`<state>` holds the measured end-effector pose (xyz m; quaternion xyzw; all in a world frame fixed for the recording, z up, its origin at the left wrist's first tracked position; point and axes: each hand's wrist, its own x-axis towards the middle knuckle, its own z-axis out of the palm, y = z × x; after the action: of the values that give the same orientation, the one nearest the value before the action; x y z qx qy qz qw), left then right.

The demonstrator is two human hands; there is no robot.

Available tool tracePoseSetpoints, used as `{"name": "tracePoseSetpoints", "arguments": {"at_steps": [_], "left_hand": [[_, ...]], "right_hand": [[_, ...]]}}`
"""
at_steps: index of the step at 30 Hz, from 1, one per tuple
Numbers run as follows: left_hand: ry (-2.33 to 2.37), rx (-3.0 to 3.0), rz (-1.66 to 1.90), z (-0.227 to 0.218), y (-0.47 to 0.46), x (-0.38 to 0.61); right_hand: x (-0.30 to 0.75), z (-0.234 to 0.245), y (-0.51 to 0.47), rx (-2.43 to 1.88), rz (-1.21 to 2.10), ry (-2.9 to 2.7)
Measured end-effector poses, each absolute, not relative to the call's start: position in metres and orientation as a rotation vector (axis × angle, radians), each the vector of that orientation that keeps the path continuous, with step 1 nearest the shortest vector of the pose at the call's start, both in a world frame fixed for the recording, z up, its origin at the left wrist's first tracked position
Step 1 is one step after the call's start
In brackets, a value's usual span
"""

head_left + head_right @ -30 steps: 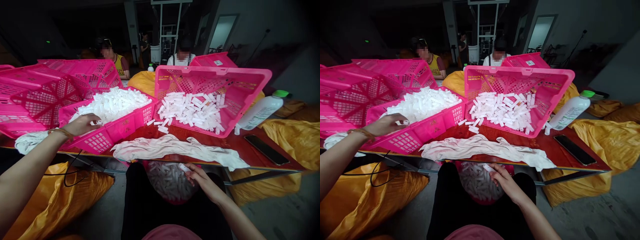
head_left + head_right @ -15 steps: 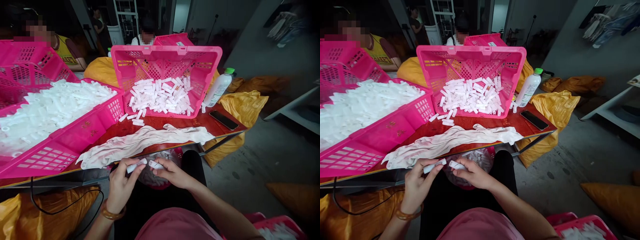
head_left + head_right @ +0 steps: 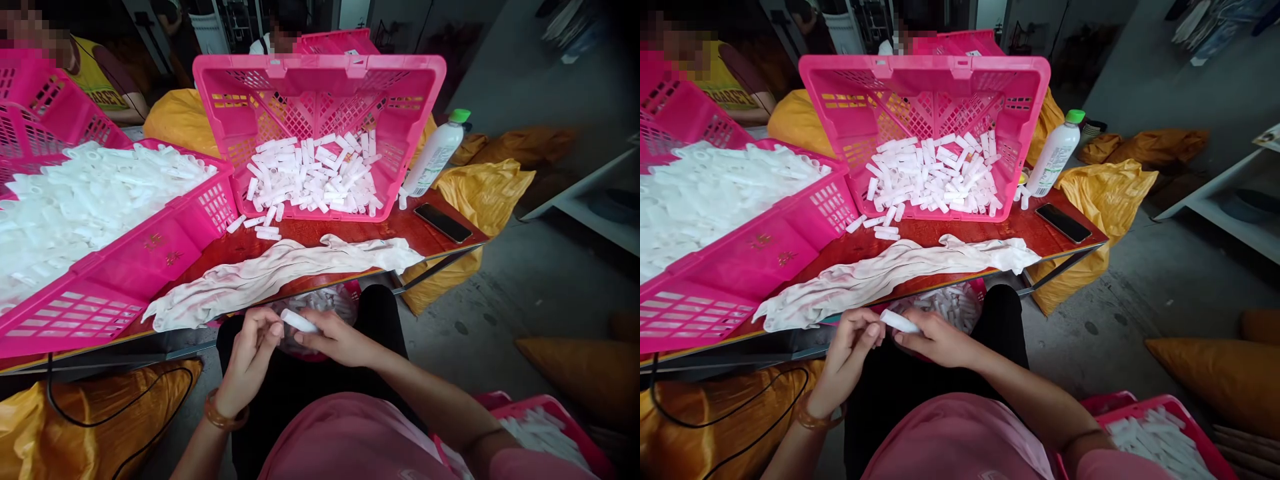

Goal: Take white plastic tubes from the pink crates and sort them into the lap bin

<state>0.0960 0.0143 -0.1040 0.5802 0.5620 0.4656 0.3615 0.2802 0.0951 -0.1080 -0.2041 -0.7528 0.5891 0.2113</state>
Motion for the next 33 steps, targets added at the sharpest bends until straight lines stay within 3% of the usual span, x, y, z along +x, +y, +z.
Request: {"name": "tracePoseSetpoints", "arguments": {"at_steps": [5,14,18,22,28,33], "left_hand": [[1.541,1.642,1.260,-0.103,0.010,0.077],[1.327,1.763,1.102,-0.088,0.007,0.088],[1.427,1.677,1.105,-0.097,0.005,0.094],[1.355,1.791,0.995,-0.107,0.003,0.091],[1.409,1.894,0.852,-0.102,0.007,0.088],[1.375,1.862,0.730,-0.101,0.009,0.090]], "right_hand": [[0.281,-0.108,0.095,-0.420,2.385,-1.618],[0.277,-0.116,0.088,-0.280,2.841,-1.172],[0.276,-0.124,0.087,-0.485,2.459,-1.413],[0.283,-0.123,0.094,-0.456,2.453,-1.619],[0.289,-0.098,0.108,-0.449,1.376,-2.513],[0.283,-0.105,0.106,-0.522,1.211,-2.707]]}}
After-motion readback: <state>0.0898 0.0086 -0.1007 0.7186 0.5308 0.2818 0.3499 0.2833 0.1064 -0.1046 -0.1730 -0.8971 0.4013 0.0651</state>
